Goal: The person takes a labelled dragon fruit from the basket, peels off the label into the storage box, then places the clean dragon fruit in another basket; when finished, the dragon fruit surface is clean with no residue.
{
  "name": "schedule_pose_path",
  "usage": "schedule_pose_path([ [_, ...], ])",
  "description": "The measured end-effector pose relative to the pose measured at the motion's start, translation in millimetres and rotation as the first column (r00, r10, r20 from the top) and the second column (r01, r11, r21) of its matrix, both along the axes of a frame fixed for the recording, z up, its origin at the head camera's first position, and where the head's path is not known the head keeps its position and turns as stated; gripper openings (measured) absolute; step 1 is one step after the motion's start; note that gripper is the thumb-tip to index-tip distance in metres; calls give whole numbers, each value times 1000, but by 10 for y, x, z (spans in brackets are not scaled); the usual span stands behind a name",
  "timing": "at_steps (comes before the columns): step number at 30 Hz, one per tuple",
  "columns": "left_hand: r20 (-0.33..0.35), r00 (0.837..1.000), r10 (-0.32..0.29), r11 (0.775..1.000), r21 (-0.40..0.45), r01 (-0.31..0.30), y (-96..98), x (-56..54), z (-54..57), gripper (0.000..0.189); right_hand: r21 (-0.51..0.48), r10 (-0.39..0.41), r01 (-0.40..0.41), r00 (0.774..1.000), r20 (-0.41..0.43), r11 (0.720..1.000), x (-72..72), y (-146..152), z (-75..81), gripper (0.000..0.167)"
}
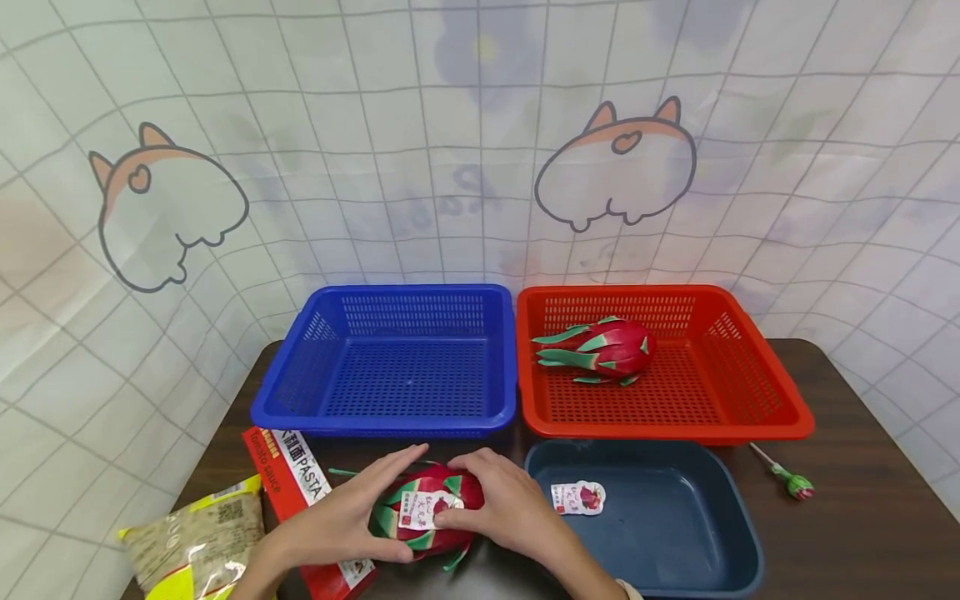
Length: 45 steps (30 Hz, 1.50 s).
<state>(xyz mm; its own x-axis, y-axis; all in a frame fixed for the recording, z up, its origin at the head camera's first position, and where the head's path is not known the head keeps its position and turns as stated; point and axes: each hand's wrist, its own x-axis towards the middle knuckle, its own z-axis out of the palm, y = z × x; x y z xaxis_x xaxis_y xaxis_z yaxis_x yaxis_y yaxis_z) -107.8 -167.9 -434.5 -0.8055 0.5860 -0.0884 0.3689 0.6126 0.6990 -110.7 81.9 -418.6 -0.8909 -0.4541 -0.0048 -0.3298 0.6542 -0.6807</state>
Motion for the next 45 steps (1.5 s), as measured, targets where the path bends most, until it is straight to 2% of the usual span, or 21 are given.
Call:
schedule_pose_path([
  [6,-99,994,-48,999,-27,45,21,-45,-60,100,-52,34,-41,991,-132,998,28,-13,14,41],
  [8,-92,995,-49,999,-21,47,21,-53,-71,95,-56,55,-65,986,-160,996,36,-26,4,37],
  [14,-34,999,17,1000,-16,-17,42,-56,-95,84,-34,69,-77,977,-202,996,35,-51,-31,33],
  [21,-24,999,47,999,-9,-47,54,-49,-89,82,-6,73,-76,976,-205,997,45,-98,-49,29],
  [28,-45,998,52,999,-8,-53,76,-32,-74,80,45,73,-64,964,-256,997,70,-155,-67,34],
  [34,-85,995,47,999,-13,-48,100,-16,-73,81,17,52,-49,947,-318,999,99,-194,-89,34],
  [45,-117,992,41,999,-20,-43,103,-17,-64,83,-88,-2,-34,925,-380,996,105,-281,-125,18],
])
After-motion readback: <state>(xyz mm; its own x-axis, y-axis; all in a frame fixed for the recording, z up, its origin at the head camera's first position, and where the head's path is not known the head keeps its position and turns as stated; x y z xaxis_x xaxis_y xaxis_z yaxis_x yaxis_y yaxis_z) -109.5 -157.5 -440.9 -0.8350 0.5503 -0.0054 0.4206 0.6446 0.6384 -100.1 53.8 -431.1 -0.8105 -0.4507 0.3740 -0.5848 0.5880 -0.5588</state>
